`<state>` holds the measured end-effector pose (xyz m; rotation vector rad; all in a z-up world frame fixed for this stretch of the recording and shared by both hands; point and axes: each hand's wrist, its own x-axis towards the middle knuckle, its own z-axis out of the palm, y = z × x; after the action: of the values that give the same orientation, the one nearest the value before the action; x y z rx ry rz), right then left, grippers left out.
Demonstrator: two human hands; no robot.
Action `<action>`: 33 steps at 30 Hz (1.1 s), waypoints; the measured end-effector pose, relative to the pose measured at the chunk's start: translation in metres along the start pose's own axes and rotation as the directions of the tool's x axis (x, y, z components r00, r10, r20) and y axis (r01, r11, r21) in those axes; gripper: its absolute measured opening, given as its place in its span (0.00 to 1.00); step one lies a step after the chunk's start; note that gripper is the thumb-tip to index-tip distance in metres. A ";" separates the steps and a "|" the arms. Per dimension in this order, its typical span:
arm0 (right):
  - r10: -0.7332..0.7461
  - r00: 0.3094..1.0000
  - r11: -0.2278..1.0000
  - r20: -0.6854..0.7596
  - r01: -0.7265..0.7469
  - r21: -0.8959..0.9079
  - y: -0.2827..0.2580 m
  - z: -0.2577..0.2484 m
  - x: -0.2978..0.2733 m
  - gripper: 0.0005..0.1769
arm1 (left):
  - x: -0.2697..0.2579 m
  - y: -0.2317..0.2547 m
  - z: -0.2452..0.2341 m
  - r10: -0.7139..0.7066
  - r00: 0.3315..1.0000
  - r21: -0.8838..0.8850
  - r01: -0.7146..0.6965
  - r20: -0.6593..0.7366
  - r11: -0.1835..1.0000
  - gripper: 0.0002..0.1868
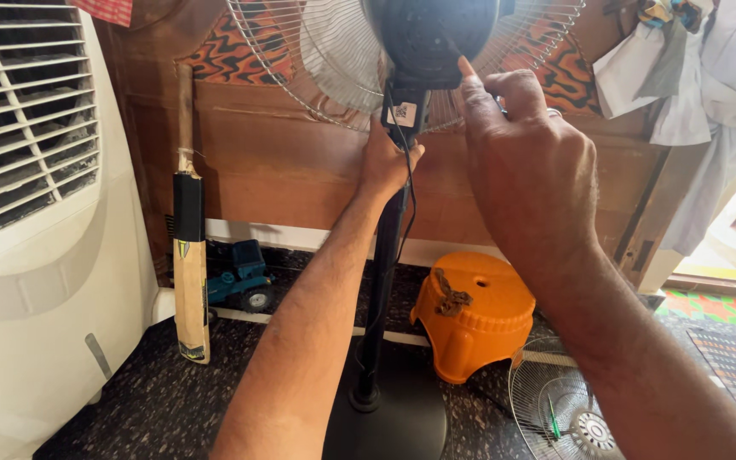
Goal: The person uses a screwdriver to tighten screws on the neck and motor housing of a standing fan. They repeatedly adjust the fan head and secure fasteners on the rear motor cover.
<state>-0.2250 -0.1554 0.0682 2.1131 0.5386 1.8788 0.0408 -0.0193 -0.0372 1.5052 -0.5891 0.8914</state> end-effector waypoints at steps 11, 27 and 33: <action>-0.019 0.953 0.987 0.303 0.065 -0.145 -0.003 -0.014 0.018 0.33 | -0.003 0.008 0.000 -0.048 0.999 0.000 0.048 0.009 0.999 0.38; 0.041 0.962 0.997 0.270 -0.057 0.050 -0.002 -0.004 0.021 0.27 | 0.000 -0.002 0.005 -0.024 1.000 -0.018 0.024 0.000 1.000 0.39; 0.096 0.978 0.989 0.183 -0.114 0.090 -0.002 -0.010 0.015 0.20 | 0.000 0.002 0.004 -0.034 0.999 -0.032 0.034 0.002 0.999 0.39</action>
<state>-0.2337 -0.1478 0.0818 2.3897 0.4985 1.7240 0.0401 -0.0231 -0.0362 1.4824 -0.5748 0.8512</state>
